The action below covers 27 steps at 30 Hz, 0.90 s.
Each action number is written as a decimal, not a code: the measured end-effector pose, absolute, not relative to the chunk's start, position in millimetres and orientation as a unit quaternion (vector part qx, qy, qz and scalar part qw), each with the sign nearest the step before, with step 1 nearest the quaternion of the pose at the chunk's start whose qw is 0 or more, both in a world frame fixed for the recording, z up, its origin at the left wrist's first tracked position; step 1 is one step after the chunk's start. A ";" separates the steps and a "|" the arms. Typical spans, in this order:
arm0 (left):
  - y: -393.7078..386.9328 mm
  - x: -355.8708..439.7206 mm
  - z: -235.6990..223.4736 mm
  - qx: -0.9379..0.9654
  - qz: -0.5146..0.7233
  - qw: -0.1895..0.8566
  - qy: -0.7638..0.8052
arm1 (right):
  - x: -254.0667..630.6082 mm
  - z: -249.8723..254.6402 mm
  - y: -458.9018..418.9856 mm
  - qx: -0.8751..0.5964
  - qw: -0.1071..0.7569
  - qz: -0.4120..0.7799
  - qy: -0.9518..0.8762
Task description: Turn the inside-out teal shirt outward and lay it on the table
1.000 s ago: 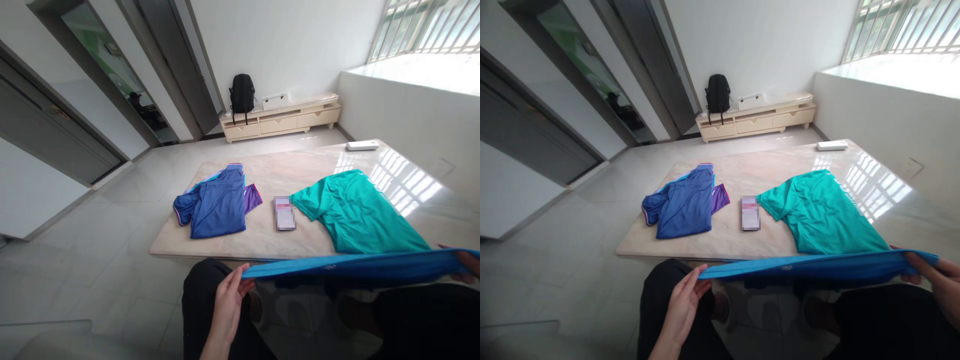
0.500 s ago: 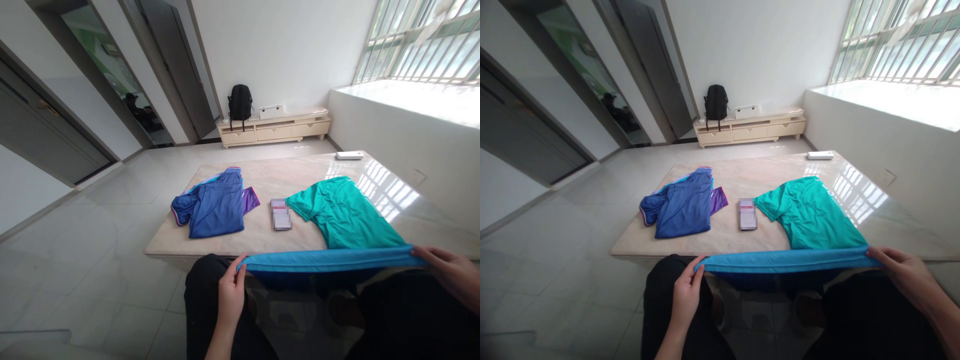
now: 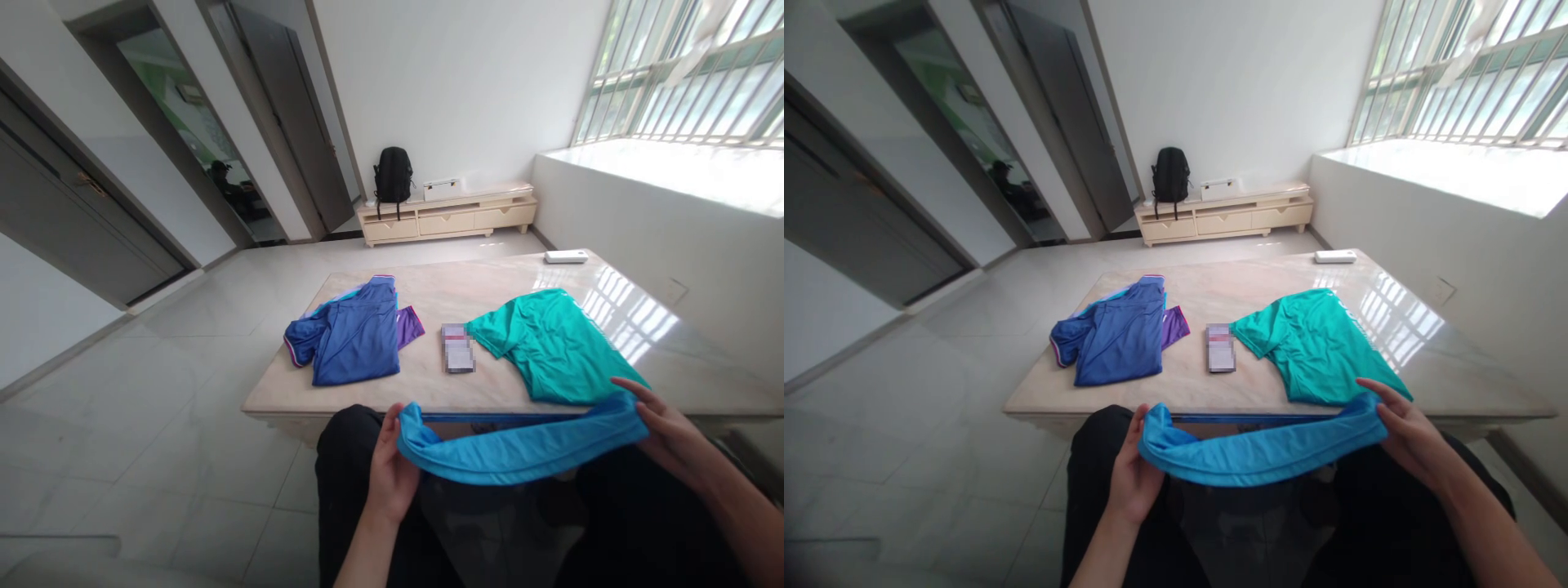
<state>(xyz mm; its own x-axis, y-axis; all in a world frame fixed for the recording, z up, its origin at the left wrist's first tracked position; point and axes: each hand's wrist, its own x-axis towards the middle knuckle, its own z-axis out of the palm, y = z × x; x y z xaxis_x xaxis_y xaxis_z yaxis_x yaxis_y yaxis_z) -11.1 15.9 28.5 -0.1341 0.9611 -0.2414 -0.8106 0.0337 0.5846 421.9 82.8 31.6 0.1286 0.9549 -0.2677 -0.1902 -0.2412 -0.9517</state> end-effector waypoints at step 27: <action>103.1 41.6 25.3 0.379 0.473 0.647 0.462 | 215.3 -3.1 128.4 -0.325 0.298 0.825 -0.354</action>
